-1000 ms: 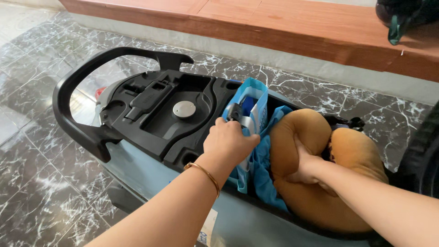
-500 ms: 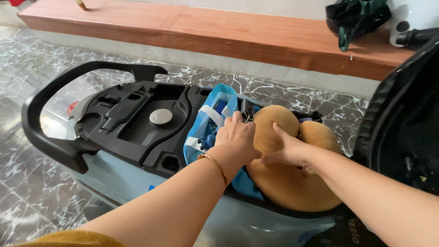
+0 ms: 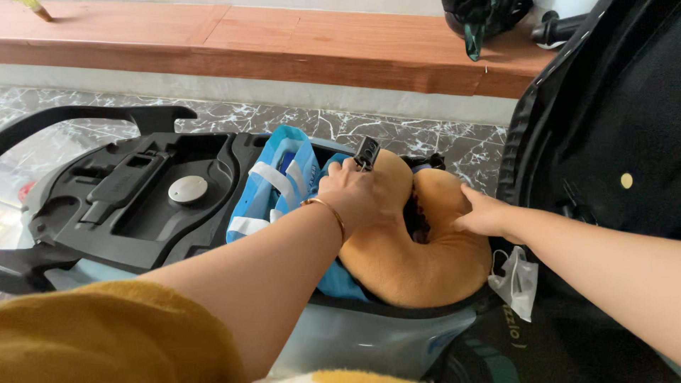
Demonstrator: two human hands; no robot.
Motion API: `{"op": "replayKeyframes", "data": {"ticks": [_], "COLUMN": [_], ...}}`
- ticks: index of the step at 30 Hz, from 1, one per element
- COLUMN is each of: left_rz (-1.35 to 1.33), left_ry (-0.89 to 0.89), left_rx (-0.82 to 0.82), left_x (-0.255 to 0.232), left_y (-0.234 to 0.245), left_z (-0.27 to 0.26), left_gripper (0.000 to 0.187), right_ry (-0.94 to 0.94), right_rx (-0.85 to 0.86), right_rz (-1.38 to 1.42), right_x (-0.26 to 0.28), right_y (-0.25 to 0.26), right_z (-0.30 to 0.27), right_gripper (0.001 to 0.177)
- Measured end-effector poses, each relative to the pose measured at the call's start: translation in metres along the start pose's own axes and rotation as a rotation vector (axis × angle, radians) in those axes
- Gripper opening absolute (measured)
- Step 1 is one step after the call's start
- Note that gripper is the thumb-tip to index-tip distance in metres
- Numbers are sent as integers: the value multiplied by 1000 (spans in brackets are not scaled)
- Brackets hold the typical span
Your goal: The person picks up a blue drawstring bag and places it into the under-seat storage of a light blue scooter. Then the person picks up a tan neck pillow and places it into the same storage compartment.
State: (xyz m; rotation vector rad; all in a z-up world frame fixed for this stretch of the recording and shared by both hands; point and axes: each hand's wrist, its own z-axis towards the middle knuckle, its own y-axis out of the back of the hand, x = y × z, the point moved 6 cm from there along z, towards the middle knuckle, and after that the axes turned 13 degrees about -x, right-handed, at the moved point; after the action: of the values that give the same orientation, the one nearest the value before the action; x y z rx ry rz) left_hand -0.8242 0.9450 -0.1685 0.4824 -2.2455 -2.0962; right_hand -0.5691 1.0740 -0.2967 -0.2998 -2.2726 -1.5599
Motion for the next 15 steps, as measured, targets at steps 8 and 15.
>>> {"op": "replayKeyframes", "data": {"ticks": [8,15], "left_rz": [108,173], "left_ry": [-87,-140], "left_rx": [112,264], "left_x": [-10,-6], "left_y": [-4,-13], "left_z": [29,37], "left_gripper": [136,137], "right_ry": [313,231], "right_rx": [-172,25], "right_rz": [-191,-412], "right_x": [46,65], "right_y": [1,-15], "right_z": [-15,-20], "right_gripper": [121,103]}}
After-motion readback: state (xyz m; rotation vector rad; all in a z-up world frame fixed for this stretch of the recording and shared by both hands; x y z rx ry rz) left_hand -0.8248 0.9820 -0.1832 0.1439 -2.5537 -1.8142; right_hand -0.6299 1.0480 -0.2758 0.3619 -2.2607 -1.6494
